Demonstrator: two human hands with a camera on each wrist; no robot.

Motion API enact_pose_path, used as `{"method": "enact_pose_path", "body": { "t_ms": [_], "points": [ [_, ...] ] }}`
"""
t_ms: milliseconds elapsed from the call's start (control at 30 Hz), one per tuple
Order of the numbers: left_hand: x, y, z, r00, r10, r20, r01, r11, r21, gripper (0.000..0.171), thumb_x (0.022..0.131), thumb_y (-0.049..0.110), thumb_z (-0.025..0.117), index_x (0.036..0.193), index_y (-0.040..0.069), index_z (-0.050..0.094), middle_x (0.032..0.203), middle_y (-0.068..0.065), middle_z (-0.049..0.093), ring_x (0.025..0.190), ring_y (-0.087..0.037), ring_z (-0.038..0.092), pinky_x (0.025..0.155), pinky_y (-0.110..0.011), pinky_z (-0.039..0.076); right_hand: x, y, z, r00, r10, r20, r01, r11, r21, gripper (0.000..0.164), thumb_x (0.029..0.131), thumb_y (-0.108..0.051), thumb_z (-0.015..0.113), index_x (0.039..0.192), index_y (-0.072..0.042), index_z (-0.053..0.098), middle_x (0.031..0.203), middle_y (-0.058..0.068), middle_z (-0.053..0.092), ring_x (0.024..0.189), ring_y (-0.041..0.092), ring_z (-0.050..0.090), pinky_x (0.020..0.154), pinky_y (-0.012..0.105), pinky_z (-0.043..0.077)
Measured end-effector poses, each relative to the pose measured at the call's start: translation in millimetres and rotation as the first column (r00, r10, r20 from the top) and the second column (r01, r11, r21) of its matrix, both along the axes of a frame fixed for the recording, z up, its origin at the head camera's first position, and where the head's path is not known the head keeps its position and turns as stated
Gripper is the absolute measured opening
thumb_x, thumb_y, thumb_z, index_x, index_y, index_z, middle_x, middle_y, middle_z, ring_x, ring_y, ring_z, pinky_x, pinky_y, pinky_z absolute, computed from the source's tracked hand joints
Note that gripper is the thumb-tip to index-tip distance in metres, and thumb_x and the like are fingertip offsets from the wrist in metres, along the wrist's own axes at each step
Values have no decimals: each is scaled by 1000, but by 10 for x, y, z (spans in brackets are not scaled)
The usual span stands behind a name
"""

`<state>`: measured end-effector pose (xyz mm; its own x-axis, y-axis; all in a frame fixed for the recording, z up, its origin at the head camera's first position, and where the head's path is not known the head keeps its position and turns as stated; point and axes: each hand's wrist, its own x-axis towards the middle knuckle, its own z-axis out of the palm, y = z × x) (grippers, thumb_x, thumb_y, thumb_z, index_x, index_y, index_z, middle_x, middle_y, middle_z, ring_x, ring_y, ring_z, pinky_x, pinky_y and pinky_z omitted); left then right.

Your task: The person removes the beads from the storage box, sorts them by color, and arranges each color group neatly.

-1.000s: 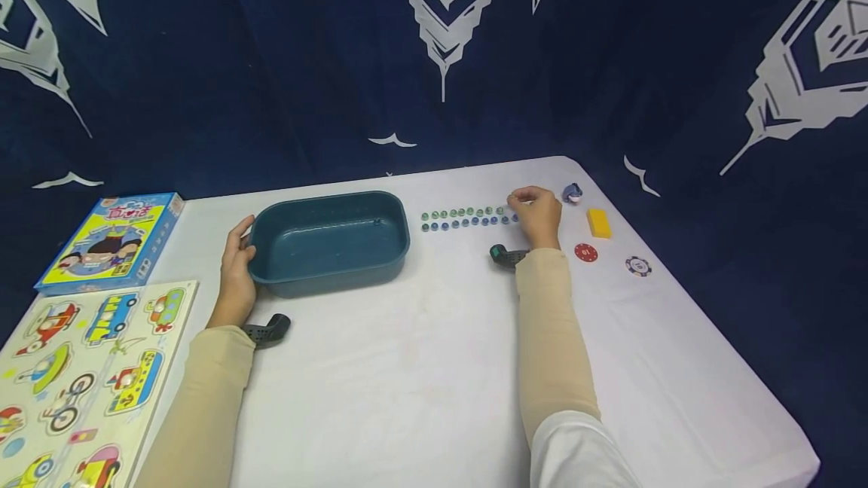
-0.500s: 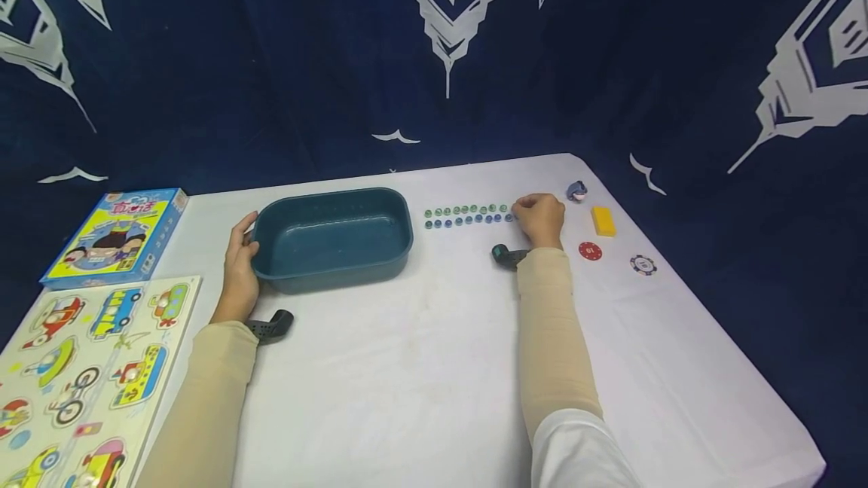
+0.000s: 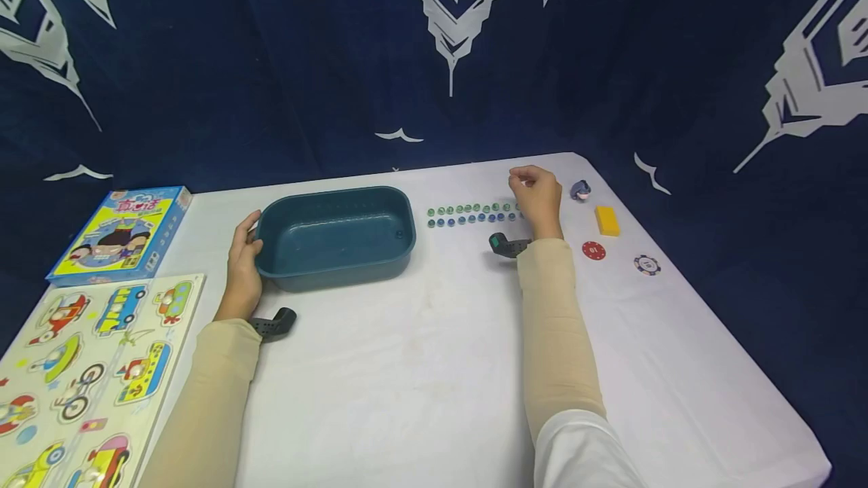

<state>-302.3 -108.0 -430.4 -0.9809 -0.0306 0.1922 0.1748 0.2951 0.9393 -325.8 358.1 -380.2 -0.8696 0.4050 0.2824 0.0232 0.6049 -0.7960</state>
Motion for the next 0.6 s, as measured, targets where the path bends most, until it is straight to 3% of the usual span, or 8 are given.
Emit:
{"method": "enact_pose_path", "body": {
  "t_ms": [133, 233, 400, 600],
  "points": [
    [-4, -6, 15, 1000, -5, -9, 5, 1000, -1, 61, 97, 16, 27, 158, 19, 25, 153, -16, 38, 143, -32, 33, 119, -51, 21, -12, -134, 162, 990, 140, 0, -140, 990, -23, 28, 100, -19, 59, 121, -3, 68, 120, 18, 66, 109, 28, 60, 97, 41, 47],
    [-1, -6, 27, 1000, -5, -11, 6, 1000, 13, 61, 97, 16, 29, 158, 18, 26, 153, -15, 38, 143, -31, 33, 120, -50, 21, -18, -235, 251, 964, 264, 36, -262, 964, -49, 28, 100, -19, 60, 122, -3, 68, 122, 16, 66, 108, 24, 60, 92, 36, 49],
    [11, 1, 37, 1000, -20, -23, 21, 998, 66, 61, 96, 12, 34, 157, 14, 27, 154, -13, 39, 143, -29, 34, 120, -45, 22, -26, -410, 335, 889, 454, 64, -448, 890, -81, 28, 99, -16, 61, 122, -2, 68, 118, 15, 67, 99, 19, 60, 82, 28, 52],
    [0, 8, 12, 1000, -19, -6, 20, 997, 70, 61, 96, 10, 34, 157, 14, 28, 154, -11, 39, 144, -26, 33, 121, -43, 21, -25, -628, 401, 803, 592, 64, -577, 800, -166, 26, 97, -12, 62, 121, -2, 68, 112, 14, 69, 93, 21, 63, 79, 32, 55]
  ]
}}
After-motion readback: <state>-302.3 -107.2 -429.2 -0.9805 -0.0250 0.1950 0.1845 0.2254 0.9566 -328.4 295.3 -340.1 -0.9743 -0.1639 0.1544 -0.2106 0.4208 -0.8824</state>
